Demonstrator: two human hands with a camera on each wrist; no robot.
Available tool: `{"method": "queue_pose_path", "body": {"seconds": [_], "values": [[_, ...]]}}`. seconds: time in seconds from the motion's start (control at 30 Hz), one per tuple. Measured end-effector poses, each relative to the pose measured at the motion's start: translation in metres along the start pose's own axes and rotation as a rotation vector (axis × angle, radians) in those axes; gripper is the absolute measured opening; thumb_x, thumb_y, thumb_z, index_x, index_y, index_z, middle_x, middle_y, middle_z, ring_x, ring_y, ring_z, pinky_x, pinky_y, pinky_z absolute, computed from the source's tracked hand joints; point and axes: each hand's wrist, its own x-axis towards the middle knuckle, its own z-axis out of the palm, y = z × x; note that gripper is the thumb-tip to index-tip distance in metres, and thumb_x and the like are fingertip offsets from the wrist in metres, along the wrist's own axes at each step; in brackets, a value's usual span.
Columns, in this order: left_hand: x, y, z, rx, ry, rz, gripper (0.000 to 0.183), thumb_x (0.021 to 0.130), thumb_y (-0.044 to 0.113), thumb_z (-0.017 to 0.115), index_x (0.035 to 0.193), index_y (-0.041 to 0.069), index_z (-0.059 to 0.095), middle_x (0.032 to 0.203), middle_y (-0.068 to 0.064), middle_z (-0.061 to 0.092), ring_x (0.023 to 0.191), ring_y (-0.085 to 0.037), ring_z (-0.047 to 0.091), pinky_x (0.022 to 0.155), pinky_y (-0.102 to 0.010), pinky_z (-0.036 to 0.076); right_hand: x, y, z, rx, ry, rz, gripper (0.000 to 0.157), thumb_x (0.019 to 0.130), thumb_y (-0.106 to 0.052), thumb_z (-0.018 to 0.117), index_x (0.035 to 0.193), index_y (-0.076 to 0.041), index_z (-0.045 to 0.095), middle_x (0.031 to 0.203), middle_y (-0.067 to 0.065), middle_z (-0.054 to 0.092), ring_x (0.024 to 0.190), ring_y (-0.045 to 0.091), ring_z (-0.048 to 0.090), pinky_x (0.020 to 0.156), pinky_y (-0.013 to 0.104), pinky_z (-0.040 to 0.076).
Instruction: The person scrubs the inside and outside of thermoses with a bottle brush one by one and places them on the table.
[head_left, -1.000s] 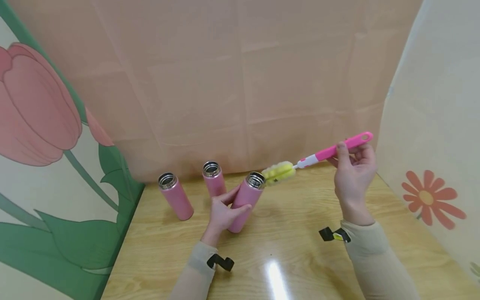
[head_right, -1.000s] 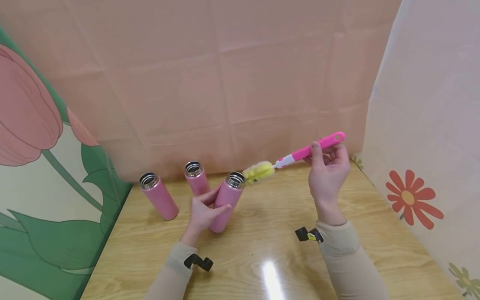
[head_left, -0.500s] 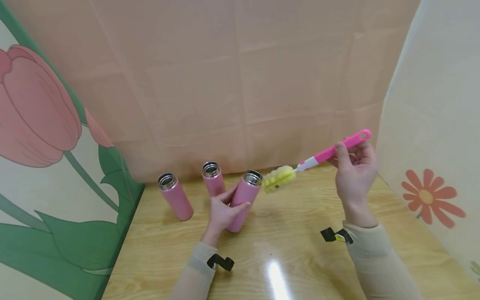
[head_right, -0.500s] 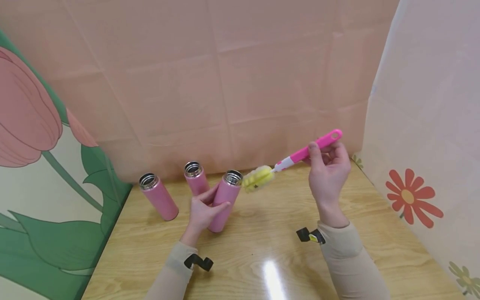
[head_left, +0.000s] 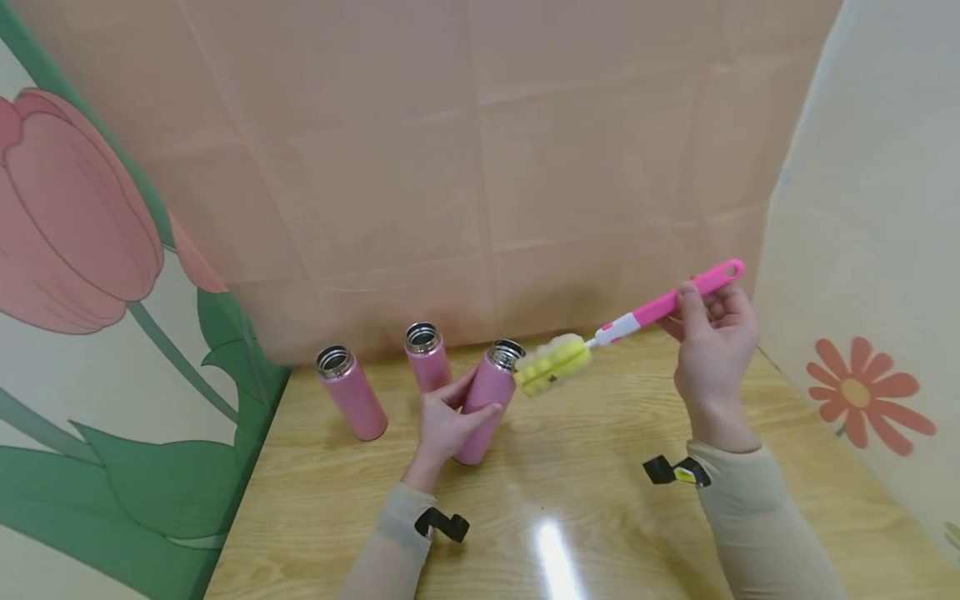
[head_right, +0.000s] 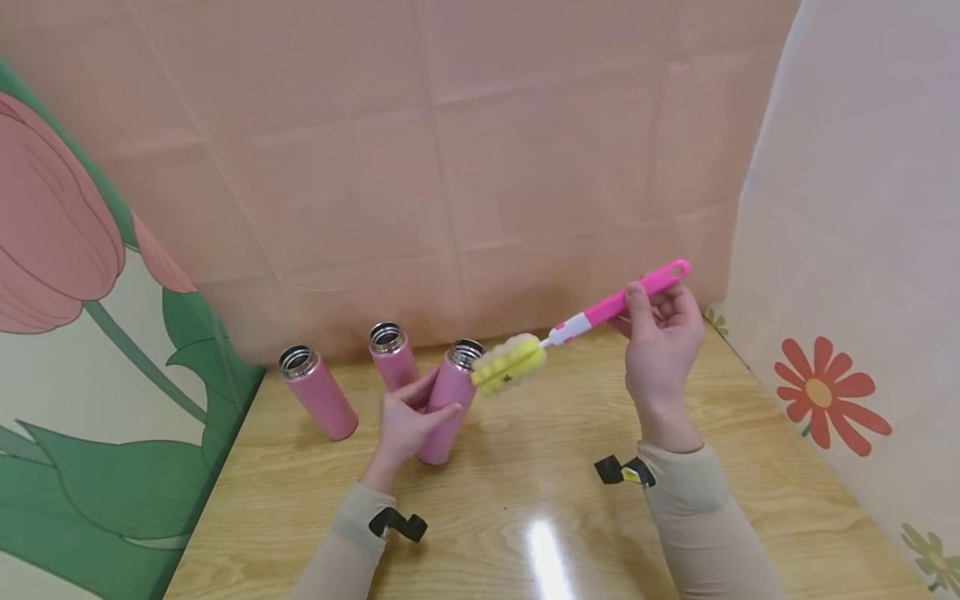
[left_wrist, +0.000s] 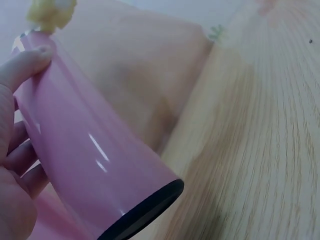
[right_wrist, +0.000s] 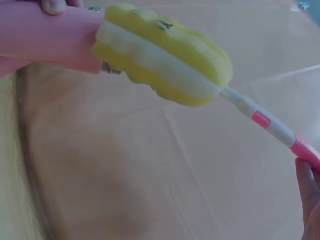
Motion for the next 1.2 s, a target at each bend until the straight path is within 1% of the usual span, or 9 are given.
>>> {"method": "queue_pose_path", "body": {"seconds": [0.13, 0.23, 0.37, 0.5, 0.57, 0.67, 0.87, 1.1, 1.2], "values": [[0.001, 0.001, 0.0, -0.096, -0.019, -0.044, 0.067, 0.081, 0.012, 0.096, 0.142, 0.011, 0.07, 0.134, -0.009, 0.073, 0.114, -0.028, 0.074, 0.093, -0.036, 0.062, 0.002, 0.009, -0.007, 0.076, 0.042, 0.082, 0.026, 0.098, -0.006, 0.078, 0.113, 0.01, 0.064, 0.092, 0.017, 0.064, 0.078, 0.025, 0.074, 0.075, 0.04, 0.064], [0.002, 0.002, 0.0, -0.165, -0.024, -0.078, 0.068, 0.082, 0.011, 0.095, 0.144, 0.009, 0.068, 0.131, -0.013, 0.074, 0.115, -0.03, 0.074, 0.093, -0.036, 0.062, 0.003, 0.021, -0.014, 0.156, 0.094, 0.169, 0.028, 0.098, -0.008, 0.078, 0.114, 0.008, 0.063, 0.092, 0.015, 0.064, 0.08, 0.024, 0.075, 0.077, 0.039, 0.065], [0.003, 0.003, 0.002, -0.219, -0.016, -0.093, 0.066, 0.084, 0.009, 0.093, 0.144, 0.003, 0.066, 0.13, -0.018, 0.074, 0.115, -0.031, 0.074, 0.093, -0.036, 0.062, 0.001, 0.039, -0.022, 0.241, 0.15, 0.274, 0.03, 0.097, -0.009, 0.08, 0.116, 0.006, 0.061, 0.094, 0.012, 0.063, 0.08, 0.024, 0.076, 0.08, 0.039, 0.064], [0.005, 0.006, 0.005, -0.274, -0.01, -0.107, 0.064, 0.087, 0.004, 0.088, 0.145, -0.005, 0.062, 0.134, -0.025, 0.07, 0.119, -0.032, 0.072, 0.097, -0.036, 0.06, -0.004, 0.055, -0.028, 0.287, 0.191, 0.399, 0.03, 0.096, -0.007, 0.081, 0.114, 0.001, 0.058, 0.097, 0.01, 0.063, 0.078, 0.023, 0.076, 0.082, 0.037, 0.064], [0.006, 0.008, 0.006, -0.3, -0.011, -0.126, 0.064, 0.088, 0.001, 0.086, 0.146, -0.006, 0.06, 0.135, -0.026, 0.068, 0.12, -0.032, 0.071, 0.098, -0.035, 0.059, -0.007, 0.062, -0.03, 0.311, 0.206, 0.464, 0.028, 0.096, -0.007, 0.08, 0.112, -0.002, 0.058, 0.097, 0.008, 0.063, 0.077, 0.023, 0.076, 0.082, 0.036, 0.064], [0.006, 0.009, 0.008, -0.317, -0.007, -0.162, 0.063, 0.09, -0.001, 0.083, 0.147, -0.006, 0.058, 0.137, -0.026, 0.067, 0.122, -0.031, 0.07, 0.1, -0.035, 0.058, -0.011, 0.072, -0.033, 0.325, 0.221, 0.526, 0.023, 0.097, -0.008, 0.08, 0.106, -0.004, 0.06, 0.092, 0.006, 0.065, 0.076, 0.022, 0.076, 0.082, 0.035, 0.064], [0.007, 0.011, 0.009, -0.324, -0.001, -0.202, 0.06, 0.094, -0.001, 0.078, 0.149, -0.006, 0.055, 0.141, -0.027, 0.064, 0.125, -0.035, 0.068, 0.102, -0.037, 0.057, -0.016, 0.086, -0.036, 0.357, 0.252, 0.574, 0.016, 0.098, -0.004, 0.078, 0.099, -0.004, 0.062, 0.086, 0.005, 0.069, 0.073, 0.02, 0.076, 0.08, 0.034, 0.064], [0.008, 0.01, 0.011, -0.372, -0.018, -0.241, 0.06, 0.098, -0.001, 0.074, 0.154, -0.003, 0.051, 0.143, -0.027, 0.063, 0.126, -0.037, 0.068, 0.101, -0.039, 0.058, -0.021, 0.096, -0.043, 0.314, 0.254, 0.623, 0.016, 0.099, -0.005, 0.077, 0.098, -0.005, 0.061, 0.088, 0.005, 0.069, 0.075, 0.019, 0.076, 0.082, 0.032, 0.064], [0.008, 0.01, 0.012, -0.385, -0.022, -0.244, 0.059, 0.099, -0.002, 0.072, 0.154, -0.004, 0.05, 0.143, -0.029, 0.062, 0.126, -0.036, 0.068, 0.1, -0.039, 0.058, -0.023, 0.1, -0.046, 0.319, 0.251, 0.645, 0.016, 0.099, -0.006, 0.077, 0.098, -0.006, 0.061, 0.089, 0.005, 0.07, 0.076, 0.019, 0.076, 0.083, 0.032, 0.063]]}}
